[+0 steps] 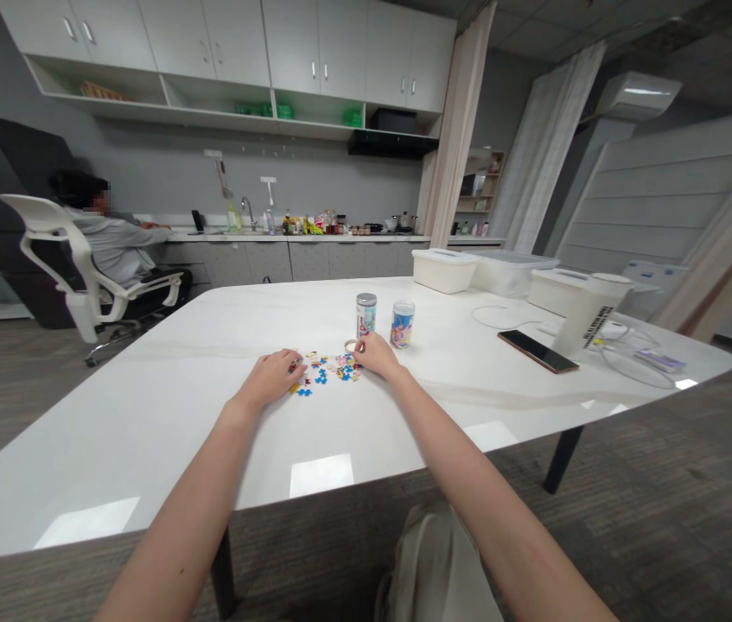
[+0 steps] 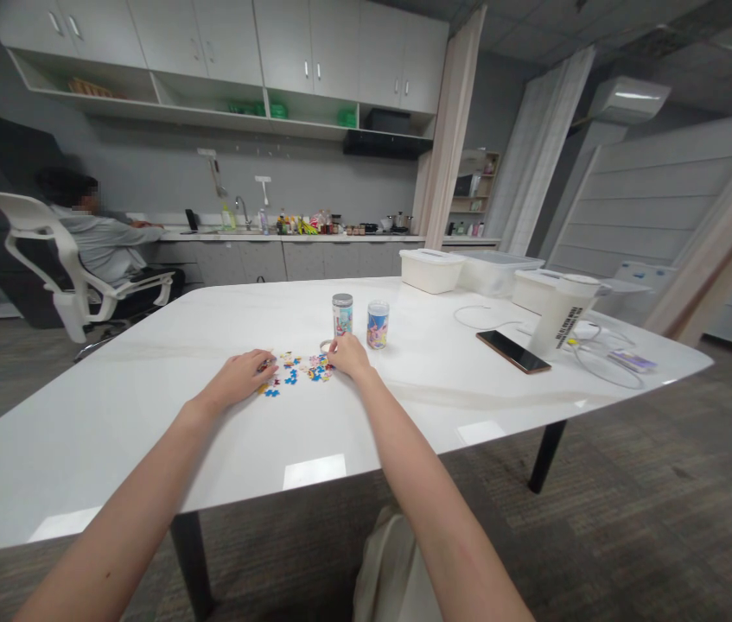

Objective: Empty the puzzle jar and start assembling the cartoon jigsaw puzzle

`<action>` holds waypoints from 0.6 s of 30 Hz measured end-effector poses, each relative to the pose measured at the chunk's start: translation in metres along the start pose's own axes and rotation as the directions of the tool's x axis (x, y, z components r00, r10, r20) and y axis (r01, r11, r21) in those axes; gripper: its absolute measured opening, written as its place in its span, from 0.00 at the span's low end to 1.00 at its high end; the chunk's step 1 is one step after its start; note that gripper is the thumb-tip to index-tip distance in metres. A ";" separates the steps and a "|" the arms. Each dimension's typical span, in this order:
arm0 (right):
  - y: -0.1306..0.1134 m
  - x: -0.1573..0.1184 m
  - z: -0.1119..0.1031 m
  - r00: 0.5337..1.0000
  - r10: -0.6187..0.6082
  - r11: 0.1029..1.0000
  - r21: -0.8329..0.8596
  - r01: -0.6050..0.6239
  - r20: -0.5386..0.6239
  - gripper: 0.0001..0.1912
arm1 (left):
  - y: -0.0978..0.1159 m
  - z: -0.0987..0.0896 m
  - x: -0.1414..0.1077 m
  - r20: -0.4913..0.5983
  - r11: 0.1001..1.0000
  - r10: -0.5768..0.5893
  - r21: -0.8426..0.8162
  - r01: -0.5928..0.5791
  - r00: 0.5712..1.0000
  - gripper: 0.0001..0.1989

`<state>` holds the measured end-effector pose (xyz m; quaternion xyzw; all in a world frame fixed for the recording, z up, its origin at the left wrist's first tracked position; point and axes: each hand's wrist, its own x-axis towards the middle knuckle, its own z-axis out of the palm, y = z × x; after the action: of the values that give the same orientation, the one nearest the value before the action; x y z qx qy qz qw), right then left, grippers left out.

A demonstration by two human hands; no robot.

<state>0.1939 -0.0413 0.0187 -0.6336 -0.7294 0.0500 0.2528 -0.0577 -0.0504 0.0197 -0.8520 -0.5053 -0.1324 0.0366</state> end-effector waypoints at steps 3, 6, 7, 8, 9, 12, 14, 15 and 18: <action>-0.001 -0.001 -0.002 1.000 0.007 1.000 -0.014 -0.007 0.014 0.08 | -0.001 0.001 0.001 0.004 1.000 0.007 0.014 -0.007 1.000 0.19; -0.002 -0.001 -0.003 0.999 0.046 0.998 -0.033 -0.045 0.014 0.08 | -0.001 0.002 0.002 0.006 1.000 0.007 0.018 -0.007 1.000 0.19; -0.002 -0.001 -0.004 0.998 0.068 0.997 -0.041 -0.068 0.012 0.09 | 0.000 0.001 0.002 0.007 1.000 0.002 0.022 -0.002 1.000 0.19; -0.001 -0.002 -0.004 0.996 0.093 0.995 -0.049 -0.092 0.008 0.09 | 0.000 0.001 0.001 0.005 1.000 -0.007 0.028 0.007 1.000 0.19; -0.001 -0.002 -0.004 0.993 0.119 0.991 -0.056 -0.118 0.003 0.10 | 0.000 0.001 0.001 0.001 0.999 -0.017 0.037 0.017 1.000 0.19; 0.001 -0.001 -0.005 0.983 0.179 0.980 -0.083 -0.181 -0.027 0.14 | 0.001 -0.001 -0.001 -0.022 0.997 -0.045 0.066 0.046 0.999 0.18; 0.003 -0.001 -0.005 0.977 0.206 0.973 -0.099 -0.210 -0.050 0.13 | 0.001 -0.001 -0.002 -0.035 0.996 -0.058 0.065 0.060 0.998 0.17; 0.004 0.000 -0.005 0.974 0.218 0.969 -0.103 -0.223 -0.060 0.12 | 0.001 -0.001 -0.002 -0.039 0.996 -0.064 0.057 0.067 0.997 0.17; 0.007 0.001 -0.005 0.968 0.242 0.964 -0.100 -0.248 -0.071 0.12 | -0.001 0.000 -0.001 -0.053 0.996 -0.088 0.015 0.089 0.995 0.16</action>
<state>0.2022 -0.0406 0.0204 -0.7329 -0.6395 0.0230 0.2310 -0.0592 -0.0511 0.0194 -0.8246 -0.5426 -0.1515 0.0513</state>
